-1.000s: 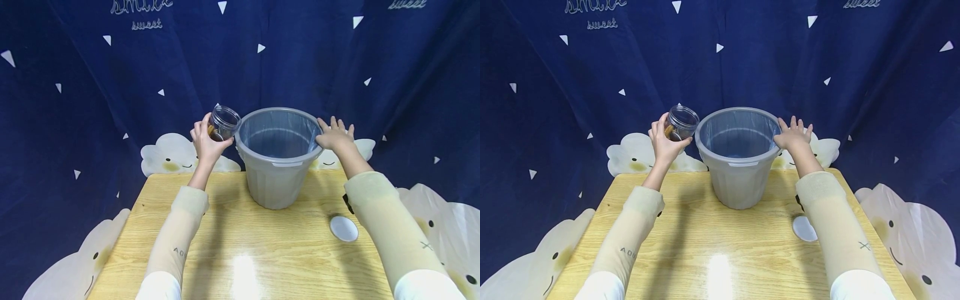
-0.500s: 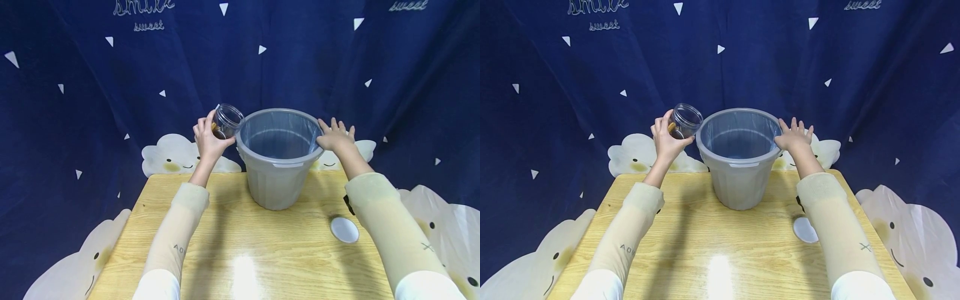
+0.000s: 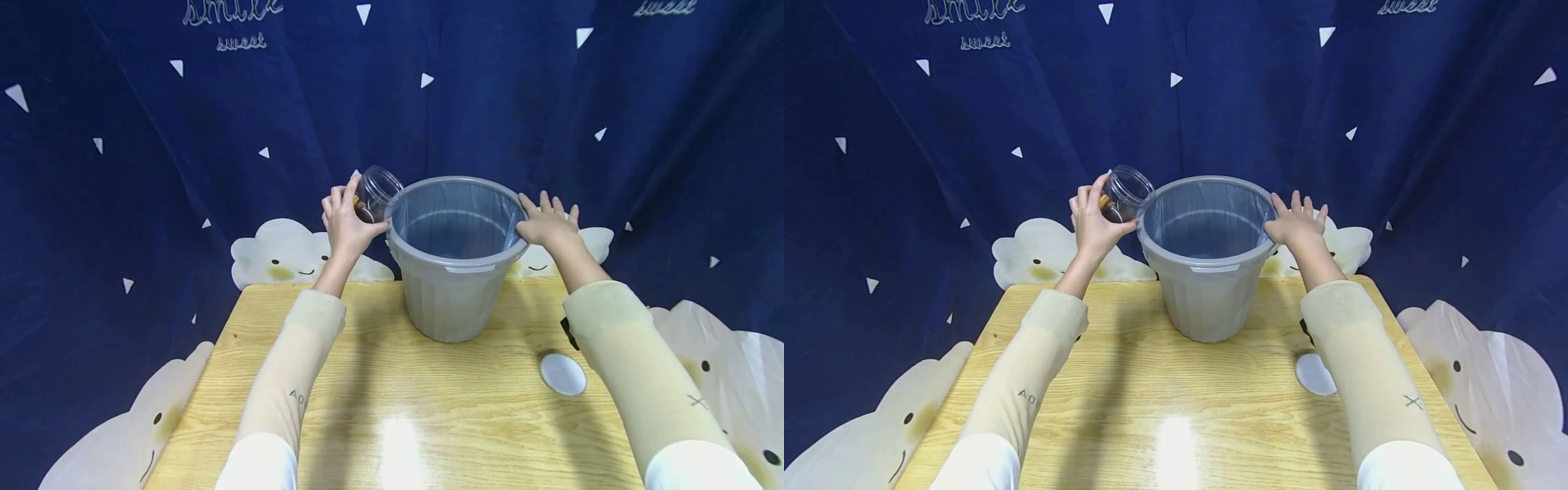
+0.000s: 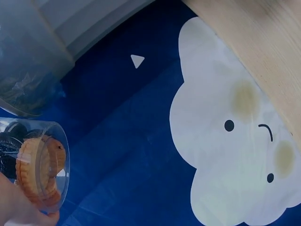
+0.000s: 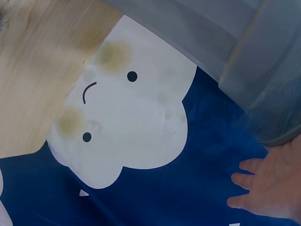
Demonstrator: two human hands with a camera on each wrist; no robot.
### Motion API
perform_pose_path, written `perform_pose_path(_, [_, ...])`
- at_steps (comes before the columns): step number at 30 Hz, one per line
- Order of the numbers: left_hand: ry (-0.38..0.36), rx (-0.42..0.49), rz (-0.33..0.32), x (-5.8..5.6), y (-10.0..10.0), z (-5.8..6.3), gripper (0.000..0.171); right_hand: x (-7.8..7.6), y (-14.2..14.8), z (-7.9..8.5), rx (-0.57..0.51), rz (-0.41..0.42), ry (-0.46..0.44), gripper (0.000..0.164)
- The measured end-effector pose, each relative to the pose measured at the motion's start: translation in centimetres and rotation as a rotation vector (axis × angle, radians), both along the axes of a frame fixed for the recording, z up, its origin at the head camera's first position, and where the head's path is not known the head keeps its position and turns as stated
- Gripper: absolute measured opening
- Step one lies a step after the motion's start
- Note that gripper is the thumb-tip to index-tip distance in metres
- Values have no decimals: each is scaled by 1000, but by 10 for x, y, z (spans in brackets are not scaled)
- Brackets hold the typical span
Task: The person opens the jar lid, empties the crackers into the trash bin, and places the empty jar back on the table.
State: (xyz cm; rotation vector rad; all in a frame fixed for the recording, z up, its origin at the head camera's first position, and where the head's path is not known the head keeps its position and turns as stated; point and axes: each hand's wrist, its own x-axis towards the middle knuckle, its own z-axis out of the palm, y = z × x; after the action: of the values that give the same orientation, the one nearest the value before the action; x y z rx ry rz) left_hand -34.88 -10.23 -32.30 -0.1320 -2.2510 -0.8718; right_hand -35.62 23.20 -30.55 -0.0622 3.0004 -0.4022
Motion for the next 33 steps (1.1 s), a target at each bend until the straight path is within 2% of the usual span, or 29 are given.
perform_pose_path(14, [-5, -159, -19, -4, 7, 7, 92, 1, -1, 1, 4, 4, -9, 69])
perform_pose_path(24, [43, -255, -28, -5, 9, 12, 91, 1, 0, 1, 0, 8, -7, 69])
perform_pose_path(33, [20, -346, -33, -6, 15, 21, 90, 2, 0, 1, -2, 0, -5, 69])
